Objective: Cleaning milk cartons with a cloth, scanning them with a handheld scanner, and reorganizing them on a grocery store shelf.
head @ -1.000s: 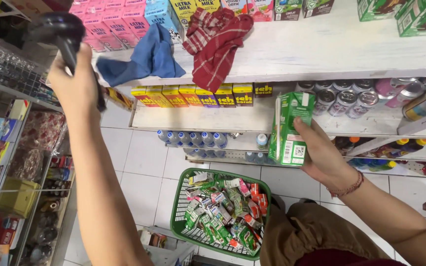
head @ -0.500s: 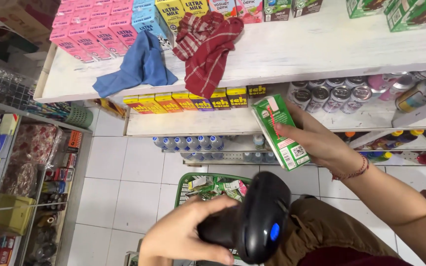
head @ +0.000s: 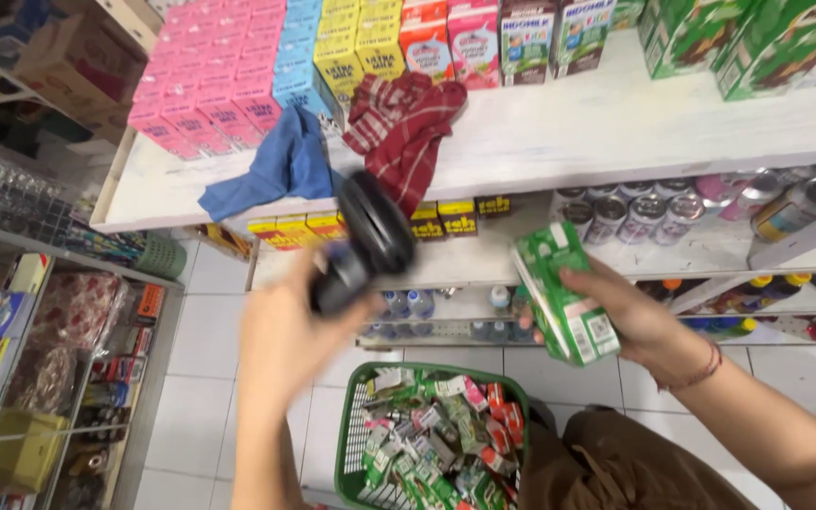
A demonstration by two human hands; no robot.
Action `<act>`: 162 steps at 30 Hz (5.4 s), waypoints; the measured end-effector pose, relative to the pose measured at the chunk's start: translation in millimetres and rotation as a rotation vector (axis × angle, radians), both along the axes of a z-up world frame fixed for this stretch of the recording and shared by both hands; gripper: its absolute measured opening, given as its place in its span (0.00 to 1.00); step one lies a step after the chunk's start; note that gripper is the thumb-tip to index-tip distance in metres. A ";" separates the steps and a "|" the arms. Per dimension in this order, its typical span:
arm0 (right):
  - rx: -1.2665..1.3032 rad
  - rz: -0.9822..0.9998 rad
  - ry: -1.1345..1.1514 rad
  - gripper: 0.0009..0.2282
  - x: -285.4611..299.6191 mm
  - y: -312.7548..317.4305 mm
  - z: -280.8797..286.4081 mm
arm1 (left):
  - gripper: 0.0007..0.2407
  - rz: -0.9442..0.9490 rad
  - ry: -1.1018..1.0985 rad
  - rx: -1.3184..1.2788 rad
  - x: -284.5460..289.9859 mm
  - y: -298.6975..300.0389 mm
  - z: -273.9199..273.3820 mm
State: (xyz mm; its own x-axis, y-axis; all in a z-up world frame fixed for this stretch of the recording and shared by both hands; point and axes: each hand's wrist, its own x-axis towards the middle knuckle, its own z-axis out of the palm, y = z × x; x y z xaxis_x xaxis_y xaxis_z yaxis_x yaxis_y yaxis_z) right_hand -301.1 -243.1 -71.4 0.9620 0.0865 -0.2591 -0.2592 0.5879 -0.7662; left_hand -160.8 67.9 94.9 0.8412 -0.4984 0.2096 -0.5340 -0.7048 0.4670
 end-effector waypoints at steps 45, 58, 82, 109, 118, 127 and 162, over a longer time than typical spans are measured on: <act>-2.191 -0.616 -0.583 0.21 18.6 -202.7 141.1 | 0.22 -0.466 0.156 -0.555 37.2 -360.2 -91.0; -2.093 -0.678 -0.655 0.19 22.5 -209.7 132.9 | 0.21 -0.394 0.221 -0.512 34.1 -373.4 -81.3; -1.494 -0.206 -0.948 0.12 40.3 6.7 -34.2 | 0.05 0.435 0.164 -0.461 -187.0 -122.9 -361.2; -1.675 0.716 -0.399 0.22 76.1 190.1 -451.8 | 0.15 1.091 1.079 -1.415 -166.3 -15.3 -767.4; -0.897 0.447 0.198 0.23 23.6 124.8 -378.0 | 0.26 1.126 1.339 -1.453 -131.8 13.1 -553.1; -1.284 0.155 -0.621 0.26 6.1 137.0 -165.1 | 0.33 0.658 0.709 -1.563 -114.7 -23.1 -367.7; -1.385 -0.840 -0.330 0.13 -25.9 -200.8 82.6 | 0.15 -0.427 -0.109 -0.772 -62.2 -394.4 -109.3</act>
State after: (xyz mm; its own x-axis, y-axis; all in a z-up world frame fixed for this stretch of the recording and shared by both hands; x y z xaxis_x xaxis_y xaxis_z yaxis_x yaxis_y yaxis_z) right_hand -326.9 -443.9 11.2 0.6434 -0.5610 0.5209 0.0280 -0.6627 -0.7484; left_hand -223.0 -326.5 -14.3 0.5719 -0.4514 0.6850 -0.7482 0.0554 0.6612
